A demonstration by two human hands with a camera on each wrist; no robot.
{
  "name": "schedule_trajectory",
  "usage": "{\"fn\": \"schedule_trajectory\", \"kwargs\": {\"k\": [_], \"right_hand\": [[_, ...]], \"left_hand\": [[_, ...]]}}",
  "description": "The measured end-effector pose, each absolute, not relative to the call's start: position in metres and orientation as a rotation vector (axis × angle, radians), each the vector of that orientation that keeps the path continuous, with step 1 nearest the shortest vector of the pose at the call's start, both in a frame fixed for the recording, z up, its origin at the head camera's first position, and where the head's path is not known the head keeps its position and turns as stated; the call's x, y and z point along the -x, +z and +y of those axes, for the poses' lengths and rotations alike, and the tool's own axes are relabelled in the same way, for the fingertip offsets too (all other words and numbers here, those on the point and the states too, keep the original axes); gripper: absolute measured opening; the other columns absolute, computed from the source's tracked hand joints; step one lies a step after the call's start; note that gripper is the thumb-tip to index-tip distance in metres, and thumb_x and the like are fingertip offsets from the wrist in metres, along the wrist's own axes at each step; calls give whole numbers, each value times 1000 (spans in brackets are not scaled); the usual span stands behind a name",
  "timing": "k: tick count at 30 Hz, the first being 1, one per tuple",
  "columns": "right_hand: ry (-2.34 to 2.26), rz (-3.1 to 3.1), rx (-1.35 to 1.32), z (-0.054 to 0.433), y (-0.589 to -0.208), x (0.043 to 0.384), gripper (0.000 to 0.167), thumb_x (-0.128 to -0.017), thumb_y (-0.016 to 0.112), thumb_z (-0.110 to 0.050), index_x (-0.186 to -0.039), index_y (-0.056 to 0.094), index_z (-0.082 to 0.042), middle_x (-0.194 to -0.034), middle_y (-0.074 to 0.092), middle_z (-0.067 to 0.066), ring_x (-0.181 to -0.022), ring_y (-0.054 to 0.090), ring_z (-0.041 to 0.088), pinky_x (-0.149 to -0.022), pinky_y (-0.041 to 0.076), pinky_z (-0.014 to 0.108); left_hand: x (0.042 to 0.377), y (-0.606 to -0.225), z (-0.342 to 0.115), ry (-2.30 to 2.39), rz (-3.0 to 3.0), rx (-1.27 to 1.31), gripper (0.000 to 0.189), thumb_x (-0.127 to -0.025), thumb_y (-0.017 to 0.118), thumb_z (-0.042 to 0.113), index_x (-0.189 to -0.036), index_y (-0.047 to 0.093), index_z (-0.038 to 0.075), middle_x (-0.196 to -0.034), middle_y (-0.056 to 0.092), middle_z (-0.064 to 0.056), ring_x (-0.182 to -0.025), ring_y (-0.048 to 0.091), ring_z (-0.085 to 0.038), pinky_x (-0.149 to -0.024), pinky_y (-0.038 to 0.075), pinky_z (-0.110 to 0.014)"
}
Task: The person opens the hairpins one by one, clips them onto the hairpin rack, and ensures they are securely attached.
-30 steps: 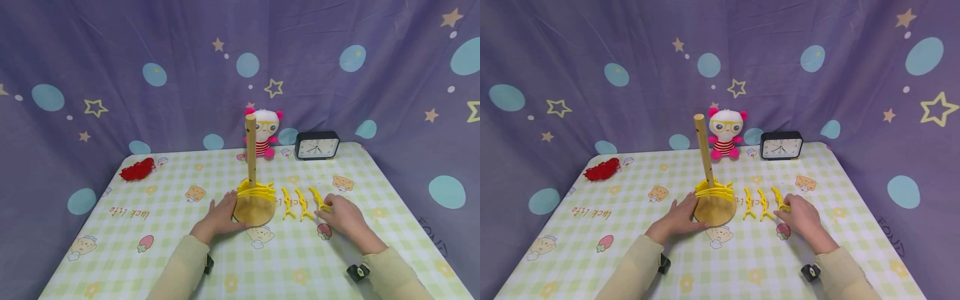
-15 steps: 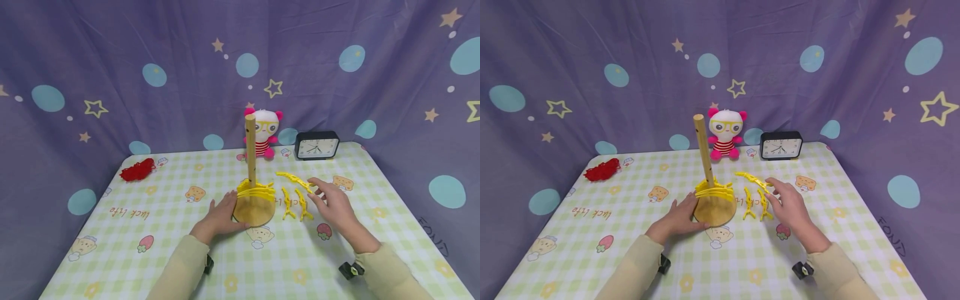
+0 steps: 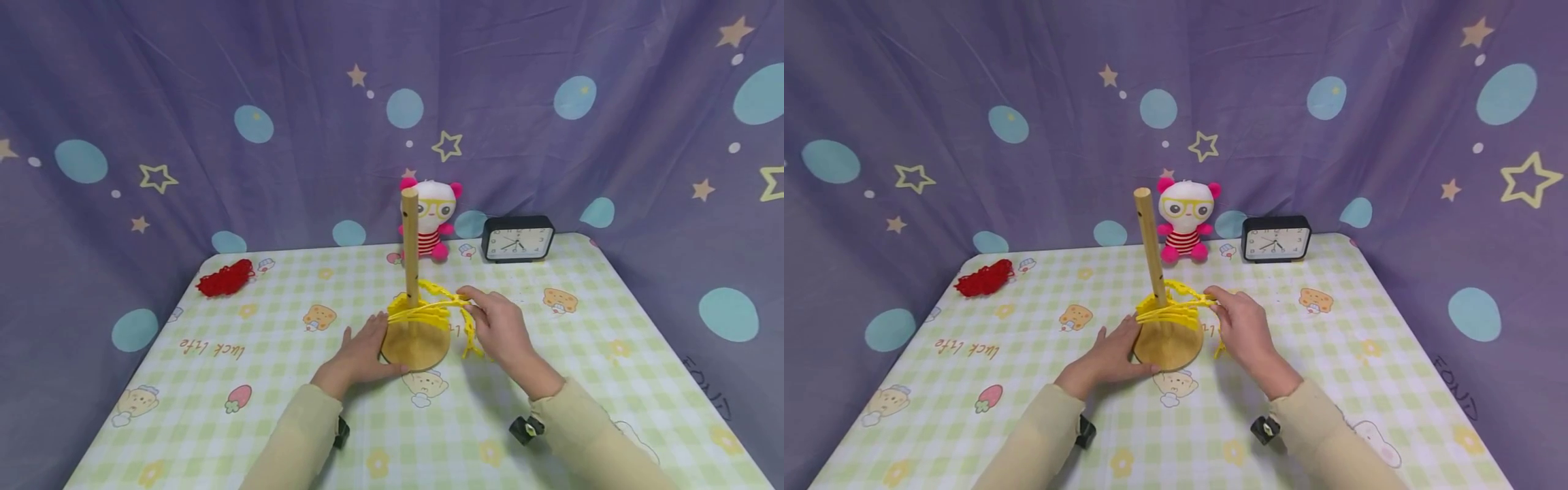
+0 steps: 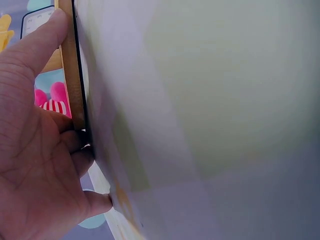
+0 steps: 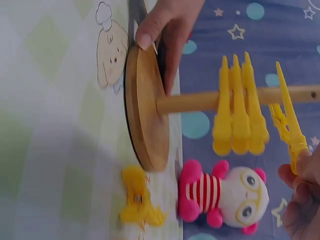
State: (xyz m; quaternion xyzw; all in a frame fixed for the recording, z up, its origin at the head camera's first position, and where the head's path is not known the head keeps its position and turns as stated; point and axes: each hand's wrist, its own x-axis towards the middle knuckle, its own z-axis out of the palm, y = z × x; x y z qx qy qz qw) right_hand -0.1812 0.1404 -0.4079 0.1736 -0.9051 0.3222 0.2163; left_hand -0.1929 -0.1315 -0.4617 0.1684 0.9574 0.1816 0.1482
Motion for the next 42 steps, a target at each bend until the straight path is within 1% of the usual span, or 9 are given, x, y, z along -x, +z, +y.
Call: {"fn": "schedule_trajectory", "kwargs": {"k": [5,10,13,17,19,24,31,34,42], "right_hand": [[837,-2513,-526,120,-412,190,26,-90,67,-2,-113,71,-13,-90,72,4,-67,56,21,-59,48,36],[805,-2552,-552,113,-413,194,28,-89,68,-3,-115,70,-14,-93,72,3,-67,54,20,-58,47,33],[817,-2584,-604,116,-413,194,34,-91,68,-5,-123,67,-15,-100,71,5,-70,54,18,-60,48,32],[953,-2647,-645,122,-412,190,53,-92,68,-14,-143,51,-16,-111,67,5,-74,56,14,-62,49,30],[1014,-2673,-613,128,-412,187,59,-93,68,-18,-147,45,-16,-117,65,5,-76,56,13,-61,49,29],[1038,-2745,-467,146,-420,185,43,-94,66,-19,-135,58,-12,-133,59,8,-84,58,18,-67,50,32],[953,-2877,-236,175,-435,186,35,-88,72,-18,-120,65,-6,-119,64,12,-102,59,31,-84,49,49],[909,-2926,-178,185,-439,187,40,-85,76,-23,-119,63,-4,-113,64,15,-100,59,32,-83,48,50],[753,-3255,-25,194,-452,184,70,-74,79,-54,-116,56,-2,-100,61,10,-87,52,27,-72,46,42]], "left_hand": [[193,-463,-132,514,2752,-480,112,-79,63,70,-158,9,10,-163,9,-4,-149,6,-23,-115,1,-60],[192,-462,-132,506,2756,-478,112,-79,63,70,-157,10,9,-163,9,-5,-149,6,-24,-116,2,-59],[193,-461,-132,512,2758,-475,112,-79,63,70,-157,11,8,-163,10,-6,-149,7,-25,-115,2,-60],[193,-461,-132,512,2762,-474,112,-79,64,69,-157,12,9,-163,11,-6,-149,8,-25,-115,3,-61],[194,-461,-132,511,2761,-475,112,-79,64,69,-157,11,9,-163,10,-6,-149,8,-25,-115,3,-60],[194,-461,-132,517,2749,-477,111,-79,64,69,-158,10,11,-163,9,-5,-149,7,-24,-116,1,-59],[194,-461,-131,515,2757,-471,112,-79,64,69,-158,9,11,-163,10,-5,-149,7,-24,-116,1,-59],[195,-460,-130,514,2759,-472,112,-79,64,69,-158,9,11,-163,10,-5,-149,7,-23,-116,1,-59],[193,-459,-129,505,2756,-463,112,-79,65,68,-158,8,11,-163,10,-5,-149,7,-23,-116,1,-60]]}}
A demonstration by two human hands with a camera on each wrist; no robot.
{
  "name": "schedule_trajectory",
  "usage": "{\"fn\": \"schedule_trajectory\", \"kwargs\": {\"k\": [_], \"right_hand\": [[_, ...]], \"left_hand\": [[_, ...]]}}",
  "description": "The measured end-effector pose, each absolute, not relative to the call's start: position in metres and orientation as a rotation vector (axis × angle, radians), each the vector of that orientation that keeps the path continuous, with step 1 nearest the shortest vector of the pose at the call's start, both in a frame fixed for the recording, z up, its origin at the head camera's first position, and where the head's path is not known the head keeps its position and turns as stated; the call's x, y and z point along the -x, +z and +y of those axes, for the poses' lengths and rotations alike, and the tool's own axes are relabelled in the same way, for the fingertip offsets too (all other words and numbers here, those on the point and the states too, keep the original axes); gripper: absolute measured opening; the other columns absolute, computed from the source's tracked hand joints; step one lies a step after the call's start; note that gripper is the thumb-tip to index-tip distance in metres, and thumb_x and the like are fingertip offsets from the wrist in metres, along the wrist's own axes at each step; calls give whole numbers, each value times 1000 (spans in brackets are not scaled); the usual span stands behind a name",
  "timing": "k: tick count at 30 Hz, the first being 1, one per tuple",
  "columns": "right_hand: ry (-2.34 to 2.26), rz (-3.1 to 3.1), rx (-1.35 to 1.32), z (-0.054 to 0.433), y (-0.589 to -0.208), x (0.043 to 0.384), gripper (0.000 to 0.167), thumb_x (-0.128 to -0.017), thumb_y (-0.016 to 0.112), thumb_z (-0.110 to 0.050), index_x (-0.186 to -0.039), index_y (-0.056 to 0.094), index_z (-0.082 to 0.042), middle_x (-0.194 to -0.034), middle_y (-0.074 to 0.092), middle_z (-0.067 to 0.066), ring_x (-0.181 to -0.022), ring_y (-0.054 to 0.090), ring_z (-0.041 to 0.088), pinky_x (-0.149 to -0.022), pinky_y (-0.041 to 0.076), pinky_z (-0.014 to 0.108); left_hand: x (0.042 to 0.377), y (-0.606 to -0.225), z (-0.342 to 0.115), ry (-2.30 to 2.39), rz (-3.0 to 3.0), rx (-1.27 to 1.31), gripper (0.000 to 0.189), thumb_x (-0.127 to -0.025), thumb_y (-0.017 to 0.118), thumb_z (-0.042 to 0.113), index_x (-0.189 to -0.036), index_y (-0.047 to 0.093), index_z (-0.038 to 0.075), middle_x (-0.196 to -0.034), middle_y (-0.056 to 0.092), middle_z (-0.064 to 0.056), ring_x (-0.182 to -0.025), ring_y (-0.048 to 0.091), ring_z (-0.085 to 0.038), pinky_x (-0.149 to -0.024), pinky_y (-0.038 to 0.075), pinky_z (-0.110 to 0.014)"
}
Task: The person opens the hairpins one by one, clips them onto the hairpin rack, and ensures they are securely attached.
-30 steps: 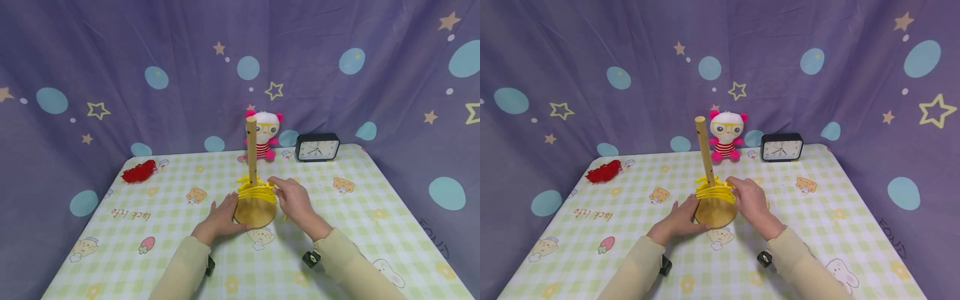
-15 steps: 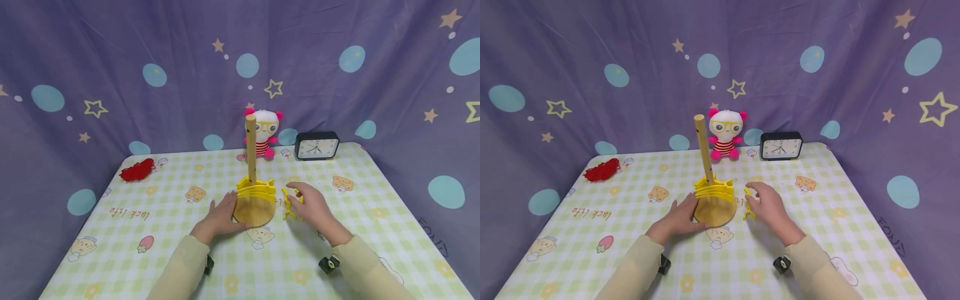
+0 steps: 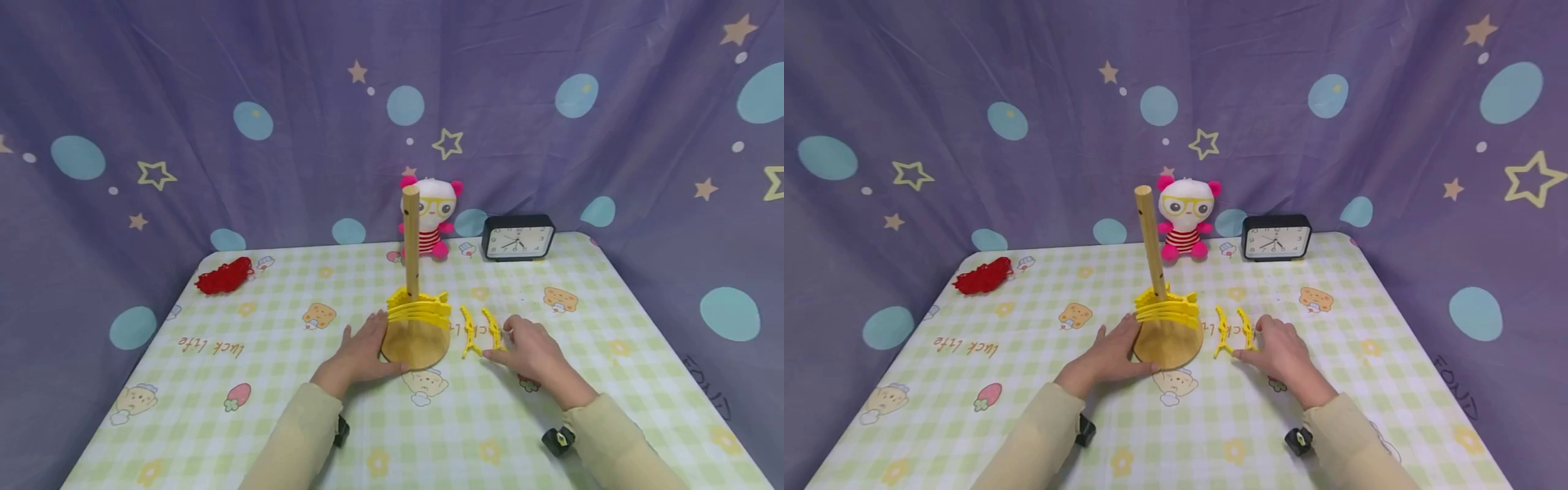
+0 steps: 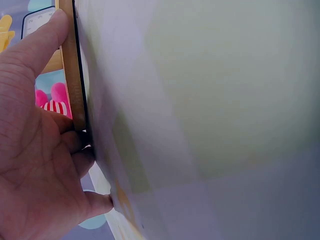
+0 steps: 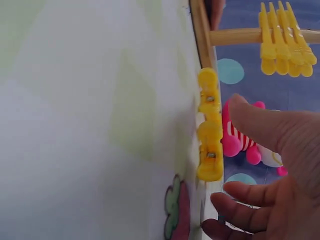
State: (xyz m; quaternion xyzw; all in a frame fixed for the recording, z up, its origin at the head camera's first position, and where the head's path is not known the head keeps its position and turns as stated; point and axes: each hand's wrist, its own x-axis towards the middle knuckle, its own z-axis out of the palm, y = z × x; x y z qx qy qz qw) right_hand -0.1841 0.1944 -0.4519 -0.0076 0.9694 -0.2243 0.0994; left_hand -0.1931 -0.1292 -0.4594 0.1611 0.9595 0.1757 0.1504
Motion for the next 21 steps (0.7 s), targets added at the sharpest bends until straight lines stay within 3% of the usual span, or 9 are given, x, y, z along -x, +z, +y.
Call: {"fn": "schedule_trajectory", "kwargs": {"k": [9,21], "right_hand": [[-522,2854,83,193,-455,185,63,-72,80,-56,-102,61,-5,-89,56,6,-84,46,27,-68,42,39],[-567,2874,74,197,-456,187,39,-78,80,-42,-84,58,-10,-74,51,4,-70,45,23,-61,35,33]], "left_hand": [[193,-460,-130,520,2756,-467,112,-79,65,68,-158,9,10,-163,10,-6,-149,8,-24,-115,2,-60],[194,-461,-130,514,2757,-465,112,-80,64,68,-158,8,10,-163,10,-6,-149,8,-24,-116,1,-59]]}}
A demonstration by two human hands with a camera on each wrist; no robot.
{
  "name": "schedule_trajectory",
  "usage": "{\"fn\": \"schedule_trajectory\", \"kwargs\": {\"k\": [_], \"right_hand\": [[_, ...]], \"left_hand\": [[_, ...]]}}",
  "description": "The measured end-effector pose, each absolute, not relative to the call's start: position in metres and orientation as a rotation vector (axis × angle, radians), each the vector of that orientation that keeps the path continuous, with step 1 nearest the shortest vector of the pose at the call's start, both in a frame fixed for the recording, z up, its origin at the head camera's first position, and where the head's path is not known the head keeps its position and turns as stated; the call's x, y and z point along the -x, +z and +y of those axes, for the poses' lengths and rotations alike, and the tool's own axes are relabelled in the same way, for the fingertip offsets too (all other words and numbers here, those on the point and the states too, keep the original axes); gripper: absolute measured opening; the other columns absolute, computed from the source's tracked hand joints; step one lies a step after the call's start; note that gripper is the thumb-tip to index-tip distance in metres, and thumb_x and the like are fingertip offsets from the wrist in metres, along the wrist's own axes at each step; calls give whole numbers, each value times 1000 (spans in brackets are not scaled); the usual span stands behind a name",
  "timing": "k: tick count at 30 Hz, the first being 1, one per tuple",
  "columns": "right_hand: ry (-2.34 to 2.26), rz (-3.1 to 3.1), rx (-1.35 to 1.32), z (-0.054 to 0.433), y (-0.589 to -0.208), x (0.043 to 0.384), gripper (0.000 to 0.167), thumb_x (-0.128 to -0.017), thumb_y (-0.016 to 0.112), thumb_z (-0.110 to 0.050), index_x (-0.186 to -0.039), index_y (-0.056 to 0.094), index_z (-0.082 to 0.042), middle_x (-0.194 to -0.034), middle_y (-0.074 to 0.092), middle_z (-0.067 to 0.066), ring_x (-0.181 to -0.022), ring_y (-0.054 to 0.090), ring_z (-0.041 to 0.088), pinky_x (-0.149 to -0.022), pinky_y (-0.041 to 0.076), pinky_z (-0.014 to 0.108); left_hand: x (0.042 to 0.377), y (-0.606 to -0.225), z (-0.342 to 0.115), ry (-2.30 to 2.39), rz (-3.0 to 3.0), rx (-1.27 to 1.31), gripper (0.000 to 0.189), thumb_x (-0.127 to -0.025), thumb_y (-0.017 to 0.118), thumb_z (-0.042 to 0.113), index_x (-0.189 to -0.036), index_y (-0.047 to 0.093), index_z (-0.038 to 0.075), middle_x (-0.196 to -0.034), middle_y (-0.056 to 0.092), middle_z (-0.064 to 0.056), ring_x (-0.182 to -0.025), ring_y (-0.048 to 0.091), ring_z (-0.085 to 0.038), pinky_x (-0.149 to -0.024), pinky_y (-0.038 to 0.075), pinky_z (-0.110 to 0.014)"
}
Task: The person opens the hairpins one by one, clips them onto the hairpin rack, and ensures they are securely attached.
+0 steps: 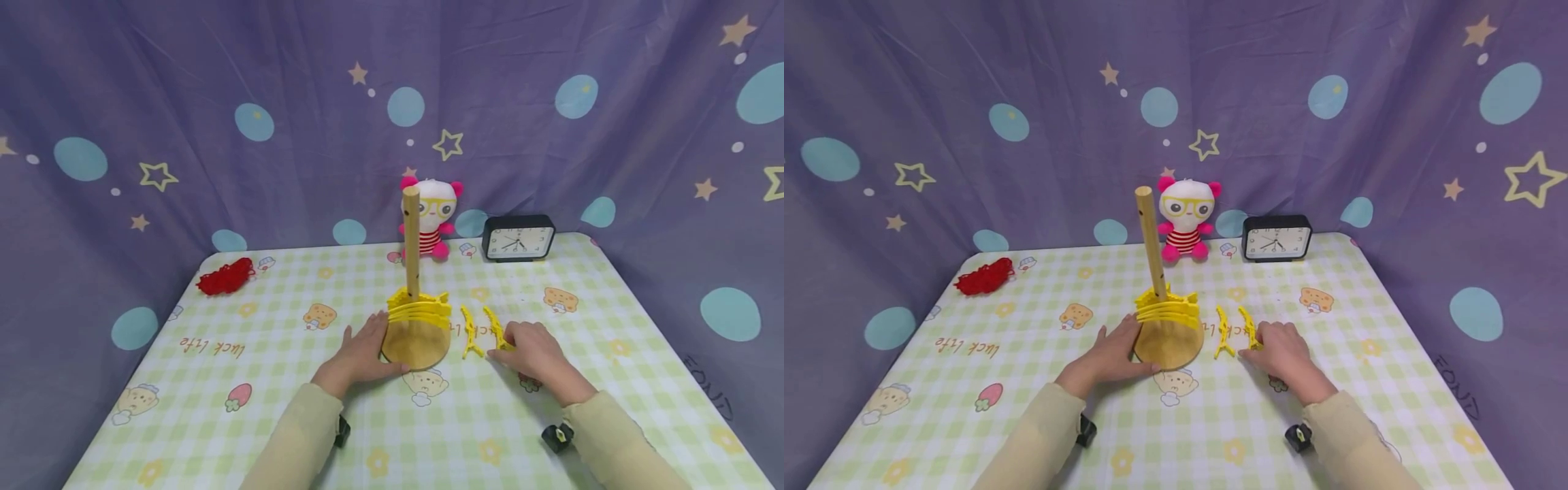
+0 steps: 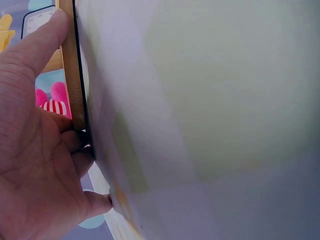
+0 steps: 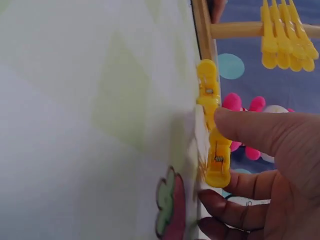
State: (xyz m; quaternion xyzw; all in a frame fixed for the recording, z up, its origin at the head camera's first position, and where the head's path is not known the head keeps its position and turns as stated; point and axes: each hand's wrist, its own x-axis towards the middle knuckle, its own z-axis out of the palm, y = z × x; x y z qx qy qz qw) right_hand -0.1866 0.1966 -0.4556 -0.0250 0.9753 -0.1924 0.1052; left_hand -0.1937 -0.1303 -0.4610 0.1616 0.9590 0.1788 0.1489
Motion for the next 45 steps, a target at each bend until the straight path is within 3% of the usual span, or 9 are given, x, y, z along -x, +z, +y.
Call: {"fn": "schedule_trajectory", "kwargs": {"k": [4,11,16,21,28,39,45], "right_hand": [[-694,2897,84,206,-452,186,38,-79,79,-41,-90,62,-9,-77,56,3,-68,48,20,-63,40,35],[-919,3023,150,215,-443,181,36,-83,77,-30,-109,68,-6,-101,69,12,-91,64,29,-79,51,49],[-1079,3097,223,214,-432,178,37,-89,72,-20,-122,66,-4,-107,69,14,-86,66,28,-73,54,45],[-1102,3173,347,209,-422,175,41,-93,67,-12,-132,60,-4,-99,69,11,-83,64,25,-65,50,38],[-1077,3312,577,195,-409,173,35,-92,64,-1,-126,66,-9,-116,69,10,-86,63,25,-67,50,42],[-1045,3426,772,159,-403,181,30,-88,68,0,-116,72,-11,-112,72,6,-95,70,26,-77,57,44],[-964,3464,871,133,-402,188,31,-86,69,4,-114,72,-10,-110,73,5,-92,71,23,-73,58,41]], "left_hand": [[193,-461,-130,518,2756,-468,112,-80,65,68,-158,9,10,-163,10,-6,-149,7,-24,-116,1,-59],[194,-463,-130,518,2753,-464,113,-79,64,70,-158,8,12,-163,9,-5,-149,7,-23,-116,1,-59],[194,-464,-131,520,2756,-465,113,-79,63,70,-158,8,11,-163,9,-5,-149,7,-22,-116,0,-59],[194,-462,-131,534,2751,-467,113,-79,64,69,-158,8,11,-163,10,-5,-149,7,-23,-116,0,-59],[193,-462,-131,530,2752,-469,113,-79,64,69,-158,8,10,-163,10,-6,-149,7,-24,-115,1,-60],[194,-462,-131,526,2753,-471,112,-79,64,69,-158,9,10,-163,10,-6,-149,7,-24,-115,2,-60],[194,-462,-131,530,2753,-464,112,-79,64,69,-158,10,10,-163,10,-6,-149,7,-24,-115,2,-60]]}}
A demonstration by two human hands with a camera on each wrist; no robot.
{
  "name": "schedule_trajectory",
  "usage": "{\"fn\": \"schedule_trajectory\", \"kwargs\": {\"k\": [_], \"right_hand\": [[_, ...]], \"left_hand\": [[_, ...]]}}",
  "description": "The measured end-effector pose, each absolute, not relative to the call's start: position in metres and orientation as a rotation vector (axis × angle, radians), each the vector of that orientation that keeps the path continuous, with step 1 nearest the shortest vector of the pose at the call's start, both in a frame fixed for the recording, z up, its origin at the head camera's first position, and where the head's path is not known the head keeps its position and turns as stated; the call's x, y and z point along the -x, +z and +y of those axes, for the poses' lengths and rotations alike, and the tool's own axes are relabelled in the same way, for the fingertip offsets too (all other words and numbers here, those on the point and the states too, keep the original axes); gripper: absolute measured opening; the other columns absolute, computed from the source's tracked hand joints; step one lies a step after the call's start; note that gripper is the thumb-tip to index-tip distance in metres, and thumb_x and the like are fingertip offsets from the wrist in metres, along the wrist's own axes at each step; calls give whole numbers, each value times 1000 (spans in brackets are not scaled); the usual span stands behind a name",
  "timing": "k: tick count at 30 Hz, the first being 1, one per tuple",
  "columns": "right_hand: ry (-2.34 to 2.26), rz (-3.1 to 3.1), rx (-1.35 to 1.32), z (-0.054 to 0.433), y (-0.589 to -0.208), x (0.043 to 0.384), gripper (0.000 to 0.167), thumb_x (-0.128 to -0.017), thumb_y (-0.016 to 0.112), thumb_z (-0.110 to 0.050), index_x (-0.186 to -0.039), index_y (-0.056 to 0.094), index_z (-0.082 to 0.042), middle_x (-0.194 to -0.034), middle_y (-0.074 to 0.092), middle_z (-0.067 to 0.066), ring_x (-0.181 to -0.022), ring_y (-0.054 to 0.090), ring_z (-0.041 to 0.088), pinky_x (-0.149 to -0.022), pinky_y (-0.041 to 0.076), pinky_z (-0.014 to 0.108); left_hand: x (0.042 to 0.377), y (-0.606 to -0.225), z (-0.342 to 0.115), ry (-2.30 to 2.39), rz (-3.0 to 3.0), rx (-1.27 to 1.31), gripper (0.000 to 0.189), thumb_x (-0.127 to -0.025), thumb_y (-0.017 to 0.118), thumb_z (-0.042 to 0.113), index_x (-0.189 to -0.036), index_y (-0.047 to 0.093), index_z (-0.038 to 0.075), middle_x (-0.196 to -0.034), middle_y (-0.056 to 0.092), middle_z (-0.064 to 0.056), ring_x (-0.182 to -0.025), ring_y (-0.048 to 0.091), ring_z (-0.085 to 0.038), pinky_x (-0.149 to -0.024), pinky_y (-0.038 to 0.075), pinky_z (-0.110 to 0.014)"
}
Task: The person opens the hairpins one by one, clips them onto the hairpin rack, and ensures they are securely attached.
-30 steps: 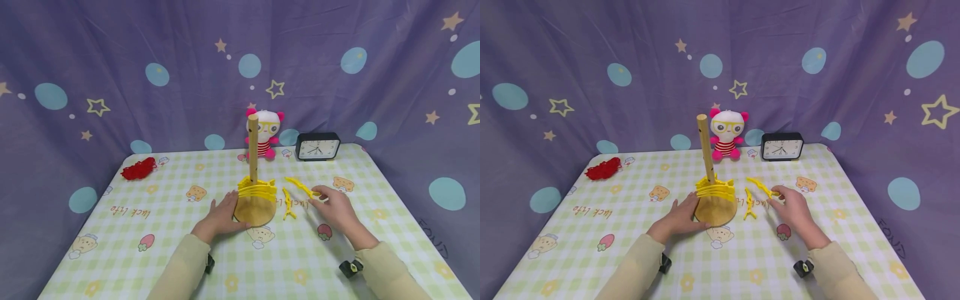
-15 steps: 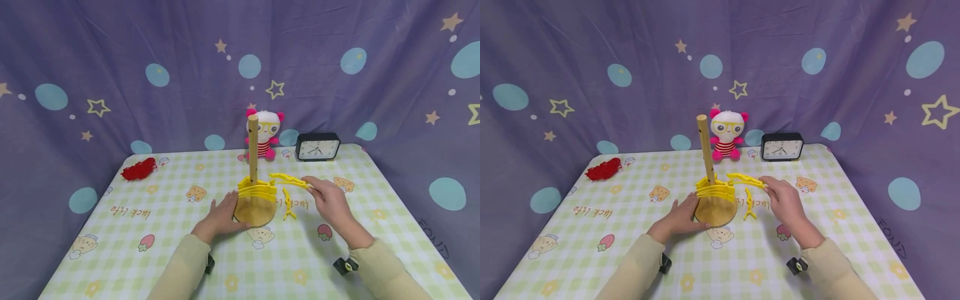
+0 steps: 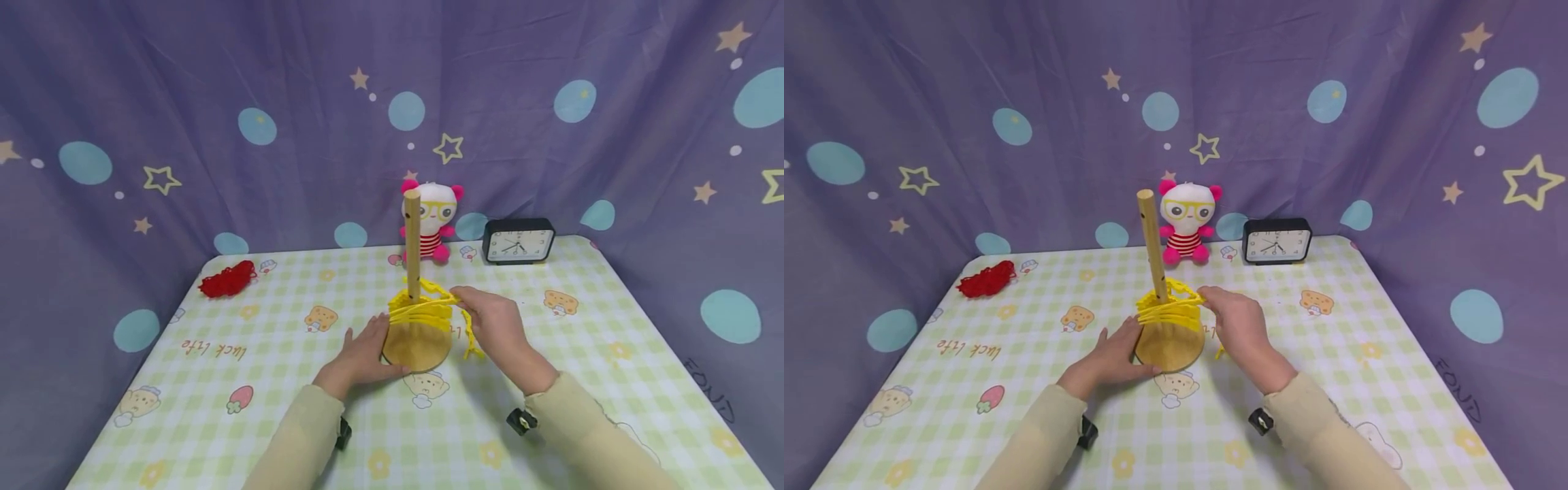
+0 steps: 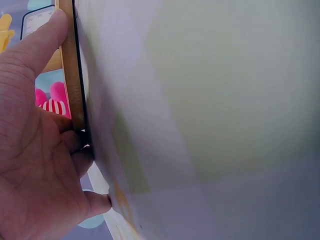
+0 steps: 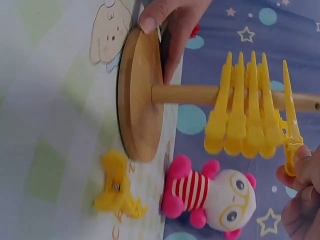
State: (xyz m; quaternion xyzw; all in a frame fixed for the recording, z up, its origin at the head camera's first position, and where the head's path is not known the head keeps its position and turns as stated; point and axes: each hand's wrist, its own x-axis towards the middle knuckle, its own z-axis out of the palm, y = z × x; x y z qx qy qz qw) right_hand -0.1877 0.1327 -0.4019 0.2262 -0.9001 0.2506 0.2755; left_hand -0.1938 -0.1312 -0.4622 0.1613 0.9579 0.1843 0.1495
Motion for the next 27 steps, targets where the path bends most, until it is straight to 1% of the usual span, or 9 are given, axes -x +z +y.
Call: {"fn": "schedule_trajectory", "kwargs": {"k": [6,10,12,14,17,21,23,24,27], "right_hand": [[602,-2415,-654,113,-400,192,31,-85,69,3,-113,72,-11,-111,72,4,-90,71,22,-64,57,38],[651,-2468,-672,112,-399,191,29,-88,70,-4,-117,70,-11,-116,71,4,-97,70,24,-72,58,40],[705,-2517,-661,116,-398,190,35,-90,71,-12,-125,67,-11,-122,68,6,-89,70,22,-74,57,39],[784,-2568,-616,121,-398,187,43,-91,70,-19,-133,61,-11,-123,67,8,-75,68,18,-70,56,37],[872,-2633,-505,131,-400,185,47,-93,68,-26,-138,57,-12,-114,70,9,-58,55,9,-57,49,32],[907,-2716,-363,144,-409,184,38,-95,65,-25,-130,64,-12,-90,71,5,-57,52,8,-53,43,29],[900,-2767,-310,148,-416,184,35,-94,66,-24,-127,65,-12,-84,69,2,-59,51,10,-53,42,28],[897,-2791,-293,150,-419,184,35,-94,66,-24,-127,66,-12,-83,69,2,-59,51,11,-53,42,29],[898,-2835,-267,157,-429,185,34,-93,67,-22,-125,66,-11,-92,71,5,-60,54,11,-55,45,30]], "left_hand": [[193,-461,-132,521,2754,-441,112,-79,65,69,-158,10,11,-163,9,-4,-149,7,-23,-116,2,-59],[192,-461,-131,532,2746,-454,112,-79,65,68,-157,12,9,-163,10,-6,-149,7,-24,-115,2,-60],[192,-460,-131,541,2749,-462,111,-79,65,68,-157,13,8,-163,11,-8,-149,8,-25,-115,2,-61],[192,-461,-131,540,2752,-464,111,-79,65,67,-157,13,8,-163,11,-8,-149,8,-25,-115,2,-61],[192,-461,-131,540,2757,-464,111,-79,66,67,-157,12,8,-163,11,-8,-149,7,-25,-115,2,-61],[193,-461,-131,538,2759,-464,112,-79,66,67,-157,11,9,-163,11,-7,-149,8,-25,-115,2,-60],[193,-461,-131,527,2757,-459,112,-79,65,68,-158,10,10,-163,10,-6,-149,7,-24,-115,2,-60],[193,-461,-131,521,2755,-454,113,-79,65,68,-158,9,10,-163,9,-6,-149,7,-23,-116,1,-59],[194,-462,-130,510,2752,-446,113,-79,65,69,-158,8,12,-163,8,-4,-149,6,-22,-116,0,-59]]}}
